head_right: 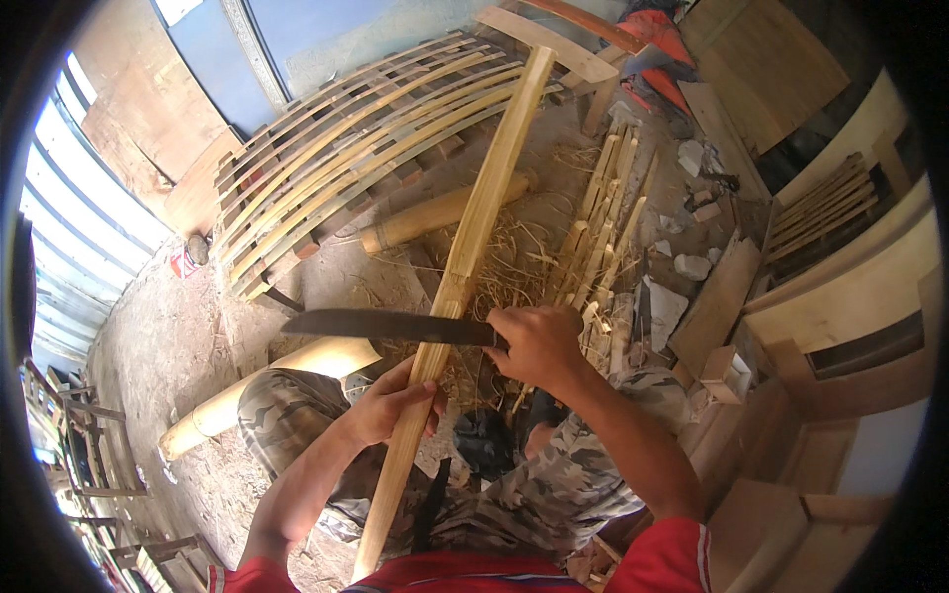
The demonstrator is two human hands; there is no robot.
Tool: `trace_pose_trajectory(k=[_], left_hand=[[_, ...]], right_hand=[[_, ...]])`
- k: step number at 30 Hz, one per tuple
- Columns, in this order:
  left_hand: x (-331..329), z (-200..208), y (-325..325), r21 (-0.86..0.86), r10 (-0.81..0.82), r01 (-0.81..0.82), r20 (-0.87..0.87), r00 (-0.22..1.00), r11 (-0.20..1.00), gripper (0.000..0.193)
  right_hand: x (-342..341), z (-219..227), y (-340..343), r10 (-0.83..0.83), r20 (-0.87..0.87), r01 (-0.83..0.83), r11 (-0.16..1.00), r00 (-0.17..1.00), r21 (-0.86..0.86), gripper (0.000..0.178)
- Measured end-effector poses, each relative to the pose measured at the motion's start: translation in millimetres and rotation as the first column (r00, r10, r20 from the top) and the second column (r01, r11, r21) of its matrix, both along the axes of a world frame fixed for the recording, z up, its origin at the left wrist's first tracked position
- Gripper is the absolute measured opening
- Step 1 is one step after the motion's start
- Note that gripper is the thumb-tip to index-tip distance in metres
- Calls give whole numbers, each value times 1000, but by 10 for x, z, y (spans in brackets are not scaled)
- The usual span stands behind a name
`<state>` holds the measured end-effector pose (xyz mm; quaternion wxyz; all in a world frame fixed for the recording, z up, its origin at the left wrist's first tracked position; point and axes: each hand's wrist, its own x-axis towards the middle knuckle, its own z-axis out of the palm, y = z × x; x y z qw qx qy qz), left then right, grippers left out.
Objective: The person sits on the floor and uses a machete to shave and split a long bamboo pole into thinner strips. They repeatedly strike and scrape the bamboo, rotating it to work different sides, and place finished strips aside.
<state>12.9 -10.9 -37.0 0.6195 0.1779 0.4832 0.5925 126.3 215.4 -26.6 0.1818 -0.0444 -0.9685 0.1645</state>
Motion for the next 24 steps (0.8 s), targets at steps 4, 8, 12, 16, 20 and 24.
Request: trace_pose_trajectory(k=[4, 8, 12, 16, 20, 24], left_hand=[[9, -57, -28, 38, 46, -48, 72, 996, 998, 40], [-7, -11, -24, 19, 95, -95, 30, 995, 995, 38], [21, 17, 13, -66, 128, -128, 9, 992, 990, 33], [3, 74, 42, -91, 128, -131, -32, 991, 987, 28], [-42, 92, 90, -86, 185, -186, -12, 983, 979, 29], [-33, 87, 73, -126, 208, -209, -21, 978, 970, 27]], right_hand=[[-31, -89, -80, 23, -69, -20, 999, 997, 44, 27], [-94, -64, 47, -119, 10, 119, 992, 993, 36, 26], [-90, -79, -66, -152, 95, 148, 988, 984, 44, 26], [-132, -212, -37, -79, 50, 78, 997, 996, 30, 24], [-227, -235, -117, -113, 43, 112, 993, 993, 24, 24], [-307, -288, -73, -38, -6, 38, 999, 999, 14, 23]])
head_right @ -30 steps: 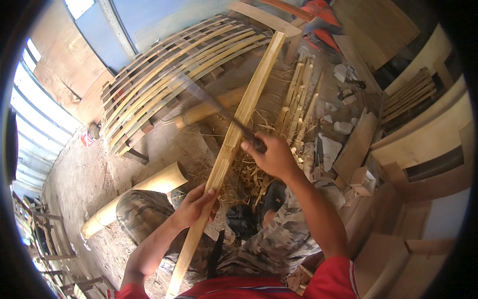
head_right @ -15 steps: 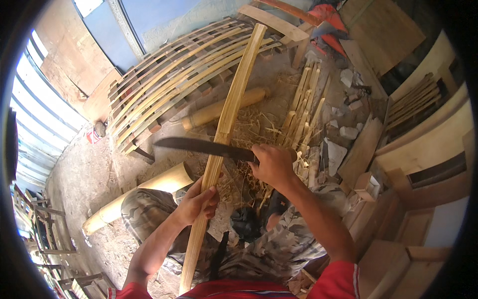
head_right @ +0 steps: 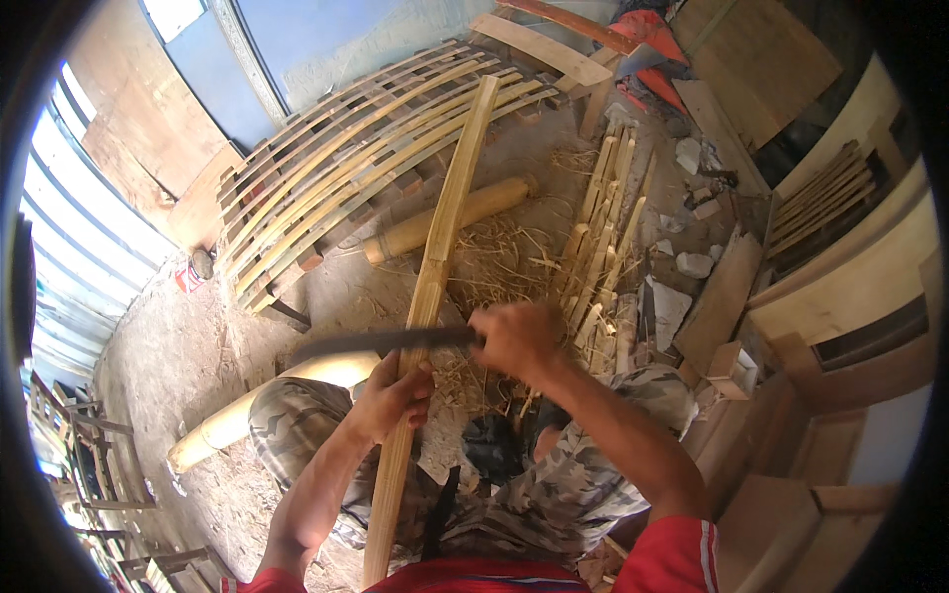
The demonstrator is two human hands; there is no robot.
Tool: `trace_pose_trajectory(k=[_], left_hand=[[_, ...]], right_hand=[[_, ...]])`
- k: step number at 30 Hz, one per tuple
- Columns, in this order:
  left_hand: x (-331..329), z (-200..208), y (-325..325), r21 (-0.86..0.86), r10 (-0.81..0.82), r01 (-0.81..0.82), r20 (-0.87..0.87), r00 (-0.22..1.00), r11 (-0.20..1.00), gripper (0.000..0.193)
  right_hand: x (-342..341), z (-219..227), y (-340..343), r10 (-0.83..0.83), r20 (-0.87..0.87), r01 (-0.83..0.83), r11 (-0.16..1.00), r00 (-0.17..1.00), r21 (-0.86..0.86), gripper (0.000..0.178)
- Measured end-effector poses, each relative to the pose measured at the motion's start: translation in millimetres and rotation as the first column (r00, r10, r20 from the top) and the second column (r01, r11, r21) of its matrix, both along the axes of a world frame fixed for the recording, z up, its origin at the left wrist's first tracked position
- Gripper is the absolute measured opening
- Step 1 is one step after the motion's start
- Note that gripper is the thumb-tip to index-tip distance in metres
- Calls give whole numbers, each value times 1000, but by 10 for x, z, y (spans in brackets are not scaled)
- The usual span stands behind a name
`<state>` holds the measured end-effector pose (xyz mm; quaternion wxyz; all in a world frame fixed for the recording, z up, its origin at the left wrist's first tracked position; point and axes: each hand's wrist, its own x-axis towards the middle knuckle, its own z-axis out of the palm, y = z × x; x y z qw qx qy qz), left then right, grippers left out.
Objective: The person sits on the floor and uses a machete to shave and split a long bamboo pole into thinner strips. They repeatedly strike and scrape the bamboo, rotating it to work different sides, and place finished strips aside.
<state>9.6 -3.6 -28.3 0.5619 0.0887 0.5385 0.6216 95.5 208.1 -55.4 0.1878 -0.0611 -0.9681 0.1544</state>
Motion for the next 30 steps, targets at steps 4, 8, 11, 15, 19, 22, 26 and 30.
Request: trace_pose_trajectory(k=[4, 8, 11, 15, 19, 22, 26, 30], left_hand=[[-74, 31, 74, 6, 6, -6, -5, 1000, 1000, 25], [-32, 78, 96, -21, -10, 10, -16, 1000, 1000, 30], [-67, 52, 100, 39, -2, 1, 29, 1000, 999, 35], [-97, 29, 64, -9, -1, 2, 70, 998, 1000, 46], [-80, 96, 40, 83, -72, 64, 100, 992, 995, 49], [-83, 53, 68, -21, 2, -1, 56, 998, 1000, 50], [-68, 100, 23, 9, -69, 69, 46, 997, 998, 48], [-66, 54, 45, -12, -57, 57, 23, 998, 998, 50]], right_hand=[[-88, 23, 24, -58, 106, 59, 998, 993, -9, 20], [-90, -52, 36, 5, 33, -6, 999, 999, 36, 21], [-184, -61, 111, -158, 215, 165, 986, 964, -13, 18], [-96, 3, -28, -5, 161, -3, 999, 987, 49, 18], [-276, -21, 528, -343, 165, 363, 925, 925, -109, 22], [-134, -64, 106, -57, 239, 48, 998, 969, 45, 25], [-188, -38, 460, -309, 237, 349, 924, 921, -153, 22], [-119, 73, 143, -50, 288, 33, 997, 956, 64, 22]])
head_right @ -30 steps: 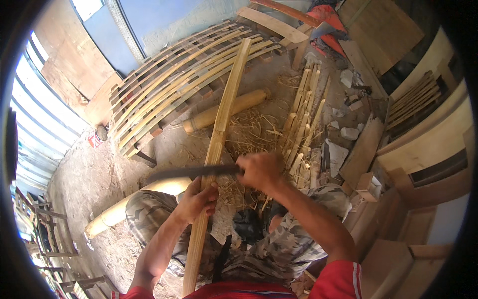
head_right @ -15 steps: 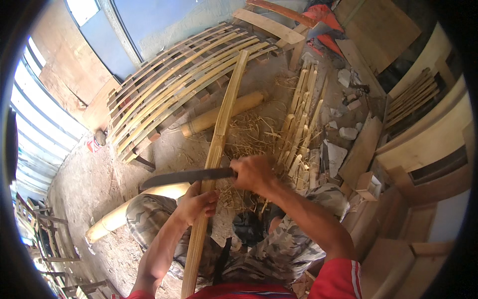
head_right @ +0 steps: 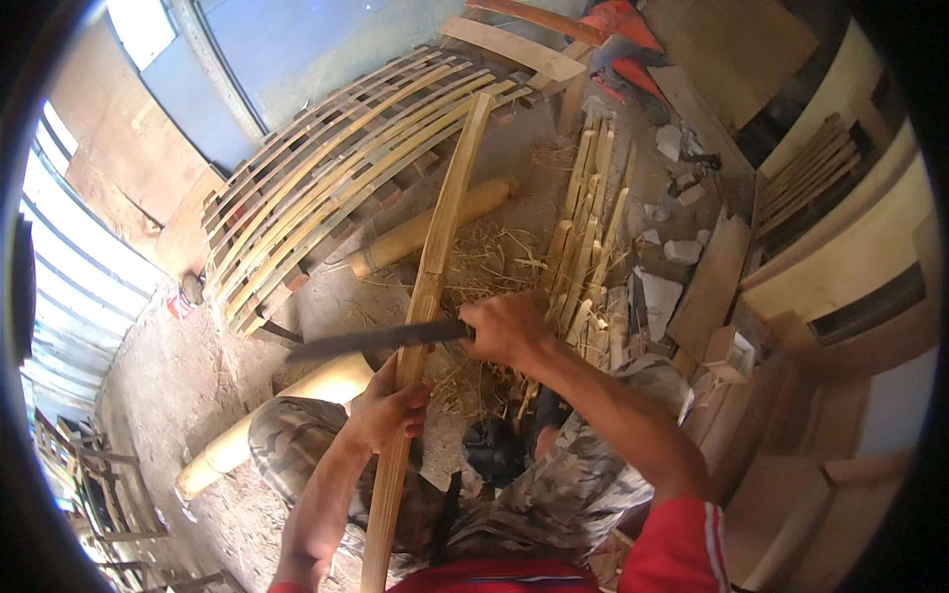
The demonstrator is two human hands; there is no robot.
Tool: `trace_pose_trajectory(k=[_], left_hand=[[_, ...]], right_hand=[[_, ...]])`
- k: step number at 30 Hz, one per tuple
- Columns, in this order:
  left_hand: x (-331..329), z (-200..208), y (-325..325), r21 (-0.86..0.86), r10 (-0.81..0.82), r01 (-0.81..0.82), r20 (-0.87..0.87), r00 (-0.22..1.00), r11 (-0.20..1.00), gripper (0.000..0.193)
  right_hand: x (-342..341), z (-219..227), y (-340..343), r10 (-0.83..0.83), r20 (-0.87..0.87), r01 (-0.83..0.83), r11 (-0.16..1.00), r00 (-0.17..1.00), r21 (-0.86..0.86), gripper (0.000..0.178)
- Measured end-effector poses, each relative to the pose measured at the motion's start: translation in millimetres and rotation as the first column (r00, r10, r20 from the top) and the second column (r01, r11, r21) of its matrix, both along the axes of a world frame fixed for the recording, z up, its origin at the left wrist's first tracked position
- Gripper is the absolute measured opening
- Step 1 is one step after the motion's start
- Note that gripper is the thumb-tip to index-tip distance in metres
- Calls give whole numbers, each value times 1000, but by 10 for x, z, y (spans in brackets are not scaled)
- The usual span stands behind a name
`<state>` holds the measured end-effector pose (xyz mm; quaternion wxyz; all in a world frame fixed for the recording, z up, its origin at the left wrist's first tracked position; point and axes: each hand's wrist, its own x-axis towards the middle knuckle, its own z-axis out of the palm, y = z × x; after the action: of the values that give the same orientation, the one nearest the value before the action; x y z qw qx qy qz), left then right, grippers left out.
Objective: The person sits on the floor and uses a machete to shave and split a long bamboo pole into thinner strips. They repeatedly strike and scrape the bamboo, rotating it to work different sides, and place finished strips aside.
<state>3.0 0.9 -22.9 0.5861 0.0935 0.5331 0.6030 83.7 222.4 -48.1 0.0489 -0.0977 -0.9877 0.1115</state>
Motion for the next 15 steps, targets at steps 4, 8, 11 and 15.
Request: trace_pose_trajectory(k=[4, 8, 11, 15], left_hand=[[84, 50, 35, -50, -51, 48, -53, 997, 998, 53], [45, 68, 6, -75, -22, 12, -136, 990, 997, 50], [43, 60, -19, -46, -86, 82, -91, 992, 996, 44], [19, 39, 15, -60, -33, 30, -48, 998, 998, 36]], right_hand=[[-47, -227, 473, -306, -144, 274, 940, 941, -205, 17], [-49, -166, 70, 71, -166, -72, 997, 983, -1, 20], [-66, -251, 423, -180, -201, 151, 977, 963, -152, 15], [12, -118, 143, -12, -150, 7, 1000, 989, -30, 14]])
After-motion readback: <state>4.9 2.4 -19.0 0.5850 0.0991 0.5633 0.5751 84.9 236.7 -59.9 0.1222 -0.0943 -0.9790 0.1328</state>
